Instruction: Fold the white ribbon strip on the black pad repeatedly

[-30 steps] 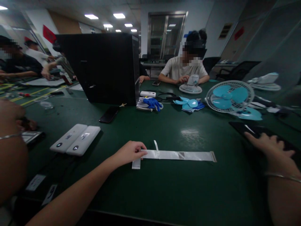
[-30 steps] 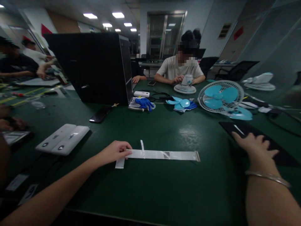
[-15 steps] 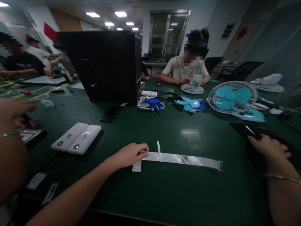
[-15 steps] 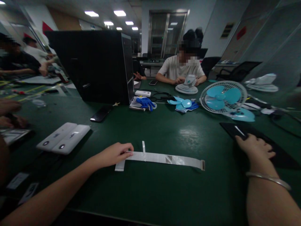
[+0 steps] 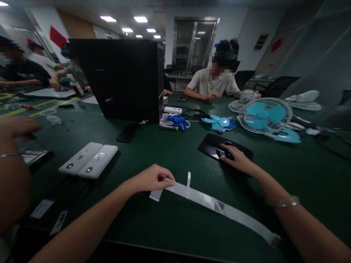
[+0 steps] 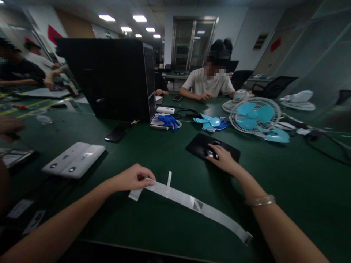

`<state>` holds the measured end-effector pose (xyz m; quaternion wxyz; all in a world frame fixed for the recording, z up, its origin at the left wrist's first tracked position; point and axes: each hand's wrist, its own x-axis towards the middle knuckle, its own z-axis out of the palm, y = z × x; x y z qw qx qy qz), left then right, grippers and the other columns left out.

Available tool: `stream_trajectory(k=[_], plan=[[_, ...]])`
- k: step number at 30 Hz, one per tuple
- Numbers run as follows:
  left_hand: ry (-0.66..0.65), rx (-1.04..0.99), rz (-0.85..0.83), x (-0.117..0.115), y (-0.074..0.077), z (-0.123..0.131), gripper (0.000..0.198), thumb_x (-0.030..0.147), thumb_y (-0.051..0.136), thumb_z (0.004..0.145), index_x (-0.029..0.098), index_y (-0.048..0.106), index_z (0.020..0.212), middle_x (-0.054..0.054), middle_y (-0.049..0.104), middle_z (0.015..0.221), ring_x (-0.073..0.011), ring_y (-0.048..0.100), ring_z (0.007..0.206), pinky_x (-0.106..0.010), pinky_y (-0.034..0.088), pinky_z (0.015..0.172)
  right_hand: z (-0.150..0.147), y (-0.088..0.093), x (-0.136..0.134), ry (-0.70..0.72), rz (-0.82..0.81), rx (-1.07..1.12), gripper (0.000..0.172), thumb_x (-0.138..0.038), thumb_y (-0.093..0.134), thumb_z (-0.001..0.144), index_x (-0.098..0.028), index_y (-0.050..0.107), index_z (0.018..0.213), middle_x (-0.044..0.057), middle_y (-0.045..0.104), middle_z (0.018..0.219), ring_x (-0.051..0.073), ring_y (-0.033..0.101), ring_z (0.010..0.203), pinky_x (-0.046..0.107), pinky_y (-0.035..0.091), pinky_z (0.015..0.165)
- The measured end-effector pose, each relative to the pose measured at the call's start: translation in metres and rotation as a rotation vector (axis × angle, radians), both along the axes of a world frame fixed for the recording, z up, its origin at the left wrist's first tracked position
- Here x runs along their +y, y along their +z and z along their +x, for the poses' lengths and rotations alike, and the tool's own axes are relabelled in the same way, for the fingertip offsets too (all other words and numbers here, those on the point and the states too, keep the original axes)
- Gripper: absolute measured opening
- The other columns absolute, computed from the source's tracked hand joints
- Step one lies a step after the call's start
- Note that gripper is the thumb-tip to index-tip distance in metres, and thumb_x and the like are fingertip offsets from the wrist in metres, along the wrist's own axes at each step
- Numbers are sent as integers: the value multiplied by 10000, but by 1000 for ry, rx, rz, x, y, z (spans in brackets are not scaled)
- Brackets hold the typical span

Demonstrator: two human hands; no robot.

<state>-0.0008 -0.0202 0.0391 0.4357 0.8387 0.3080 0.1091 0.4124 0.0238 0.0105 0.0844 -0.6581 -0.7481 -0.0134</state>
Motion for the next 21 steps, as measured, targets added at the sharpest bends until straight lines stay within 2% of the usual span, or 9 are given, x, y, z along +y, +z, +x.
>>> stream_trajectory(k=[2, 4, 7, 10, 12, 14, 17, 19, 21], plan=[[2, -18, 15, 1, 0, 0, 269, 369, 594, 860, 162, 704, 993, 6, 627, 659, -94, 508, 550, -200, 355, 519, -40, 5, -9, 137, -74, 37, 643, -509, 488, 877, -268, 348, 1457, 104, 427, 1435, 270, 414, 1296, 486, 357, 1034], [-3, -40, 36, 1, 0, -1, 263, 361, 607, 845, 139, 708, 947, 23, 577, 590, -83, 465, 509, -194, 323, 491, -78, 13, -24, 304, -179, 140, 670, -503, 479, 888, -250, 302, 1483, 122, 350, 1481, 292, 323, 1355, 542, 270, 1080], [-5, -70, 34, 1, -2, -3, 230, 331, 616, 829, 126, 698, 892, 57, 482, 520, -63, 387, 459, -183, 271, 452, -122, 23, -50, 486, -309, 245, 693, -520, 484, 894, -295, 248, 1505, 75, 221, 1550, 268, 188, 1415, 519, 199, 1124], [1, -74, 10, 1, -4, -4, 205, 311, 606, 828, 125, 681, 871, 60, 468, 518, -59, 373, 451, -179, 249, 437, -145, 28, -70, 632, -424, 311, 683, -482, 463, 922, -329, 172, 1521, 25, 118, 1581, 238, 71, 1440, 505, 102, 1153], [0, -61, -29, 1, -6, -4, 200, 310, 592, 836, 129, 666, 878, 45, 515, 549, -65, 414, 466, -177, 269, 443, -149, 30, -74, 683, -491, 368, 638, -441, 412, 956, -318, 152, 1526, 11, 110, 1582, 220, 44, 1442, 500, 55, 1161], [4, -32, -78, 3, -8, -4, 194, 309, 572, 848, 138, 651, 898, 28, 567, 593, -76, 467, 490, -177, 299, 456, -146, 34, -72, 662, -539, 462, 588, -428, 360, 979, -297, 178, 1523, 17, 159, 1574, 206, 109, 1436, 479, 94, 1166], [70, 5, -103, 5, -9, -4, 194, 322, 551, 860, 151, 629, 908, 19, 598, 631, -89, 516, 518, -179, 321, 467, -135, 44, -68, 575, -539, 611, 550, -450, 362, 979, -267, 276, 1490, 51, 324, 1512, 194, 304, 1372, 437, 263, 1131], [142, 13, -109, 6, -9, -4, 197, 335, 544, 862, 157, 617, 904, 22, 596, 632, -92, 526, 523, -180, 323, 467, -128, 53, -68, 548, -522, 599, 548, -472, 432, 949, -255, 353, 1446, 69, 433, 1436, 202, 425, 1291, 418, 376, 1063], [195, 7, -135, 7, -9, -3, 196, 341, 536, 863, 161, 604, 898, 28, 591, 628, -95, 531, 524, -182, 327, 469, -126, 60, -73, 546, -504, 485, 571, -485, 507, 907, -261, 393, 1419, 73, 505, 1367, 218, 516, 1197, 415, 452, 984]])
